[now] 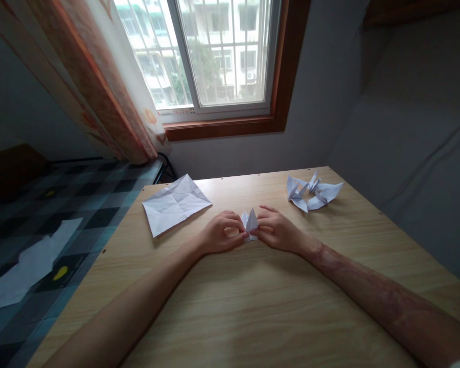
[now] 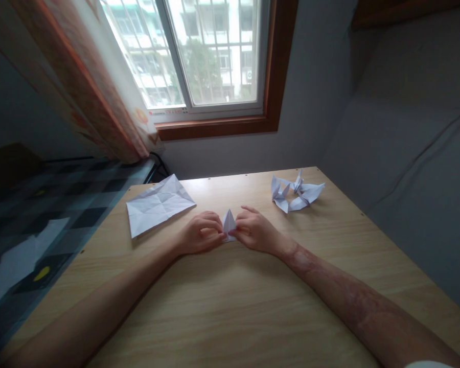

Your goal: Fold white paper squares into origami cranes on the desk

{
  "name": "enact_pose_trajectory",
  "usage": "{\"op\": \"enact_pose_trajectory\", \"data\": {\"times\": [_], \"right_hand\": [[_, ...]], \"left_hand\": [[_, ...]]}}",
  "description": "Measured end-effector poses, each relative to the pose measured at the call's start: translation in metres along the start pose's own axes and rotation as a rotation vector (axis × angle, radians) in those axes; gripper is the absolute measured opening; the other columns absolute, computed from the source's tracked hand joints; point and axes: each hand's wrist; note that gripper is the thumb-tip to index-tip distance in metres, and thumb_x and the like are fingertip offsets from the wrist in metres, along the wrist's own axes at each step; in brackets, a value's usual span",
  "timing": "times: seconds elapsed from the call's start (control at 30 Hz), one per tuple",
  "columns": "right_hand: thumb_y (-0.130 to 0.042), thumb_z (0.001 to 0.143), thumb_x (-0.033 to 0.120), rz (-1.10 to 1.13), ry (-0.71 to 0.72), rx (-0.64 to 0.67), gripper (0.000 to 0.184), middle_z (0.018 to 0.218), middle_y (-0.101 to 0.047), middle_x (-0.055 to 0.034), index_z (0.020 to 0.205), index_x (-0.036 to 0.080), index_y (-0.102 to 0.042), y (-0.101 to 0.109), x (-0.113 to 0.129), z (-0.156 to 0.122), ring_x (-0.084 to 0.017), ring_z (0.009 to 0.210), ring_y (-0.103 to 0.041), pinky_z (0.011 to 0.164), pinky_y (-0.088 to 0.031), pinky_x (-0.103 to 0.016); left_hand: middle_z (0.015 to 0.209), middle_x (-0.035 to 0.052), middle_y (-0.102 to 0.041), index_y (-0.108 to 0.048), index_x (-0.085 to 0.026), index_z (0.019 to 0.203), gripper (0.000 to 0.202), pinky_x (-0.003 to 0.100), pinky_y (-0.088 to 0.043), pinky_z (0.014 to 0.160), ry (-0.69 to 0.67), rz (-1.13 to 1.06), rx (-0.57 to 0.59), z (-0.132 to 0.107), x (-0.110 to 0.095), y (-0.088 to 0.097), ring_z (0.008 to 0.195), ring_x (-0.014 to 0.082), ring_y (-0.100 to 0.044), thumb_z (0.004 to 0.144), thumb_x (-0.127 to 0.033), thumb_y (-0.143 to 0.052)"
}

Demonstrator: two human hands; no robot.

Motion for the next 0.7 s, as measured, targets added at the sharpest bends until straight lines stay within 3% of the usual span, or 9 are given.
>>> {"op": "enact_pose_trajectory", "data": {"times": [0.17,0.33,0.5,0.57,0.7], "right_hand": [[-0.078,0.098,0.027,0.183,-0.173,-0.032,0.009,0.093,-0.078,0.0019,0.104,0.024,-0.071,-0.004,-0.007,0.003,-0.02,0.089,-0.076,0.126,-0.041,-0.055],[-0.086,0.09,0.023,0.185,-0.231,-0.086,0.051,0.099,-0.077,-0.0006,0.134,0.027,-0.06,-0.009,-0.007,0.001,-0.025,0.096,-0.074,0.104,-0.054,-0.045],[-0.091,0.087,0.026,0.097,-0.205,-0.125,0.073,0.108,-0.073,-0.004,0.147,0.026,-0.05,-0.013,-0.012,-0.002,-0.028,0.103,-0.071,0.104,-0.053,-0.047],[-0.092,0.087,0.03,0.06,-0.192,-0.133,0.07,0.112,-0.072,-0.0062,0.145,0.025,-0.053,-0.013,-0.013,-0.002,-0.029,0.105,-0.07,0.102,-0.054,-0.047],[-0.087,0.094,0.035,-0.004,-0.135,-0.1,0.043,0.119,-0.071,-0.0098,0.129,0.025,-0.064,-0.009,-0.012,0.0,-0.03,0.112,-0.068,0.101,-0.056,-0.047]], "left_hand": [[0.079,0.0058,-0.074,-0.077,-0.016,0.082,0.034,0.029,-0.048,0.073,0.197,-0.118,0.086,0.004,-0.004,0.001,0.072,0.0156,-0.064,0.103,-0.042,-0.068],[0.072,0.0032,-0.067,-0.073,-0.015,0.075,0.042,0.027,-0.042,0.066,0.35,-0.086,0.084,0.005,-0.003,-0.004,0.067,0.0137,-0.057,0.103,-0.044,-0.064],[0.063,-0.0022,-0.057,-0.058,-0.017,0.064,0.038,0.028,-0.037,0.065,0.369,0.095,0.036,0.004,-0.006,-0.009,0.06,0.0108,-0.047,0.097,-0.033,-0.067],[0.064,-0.0033,-0.057,-0.054,-0.018,0.064,0.035,0.029,-0.04,0.071,0.351,0.182,0.015,0.003,-0.006,-0.012,0.06,0.0106,-0.047,0.094,-0.028,-0.068],[0.073,-0.003,-0.063,-0.055,-0.02,0.072,0.023,0.032,-0.045,0.083,0.302,0.289,-0.017,-0.001,-0.002,-0.017,0.065,0.0124,-0.054,0.089,-0.024,-0.071]]}}
Point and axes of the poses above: each hand's wrist, its own z-axis towards the middle knuckle, its own y-axis out of the back of the hand, x = y × z
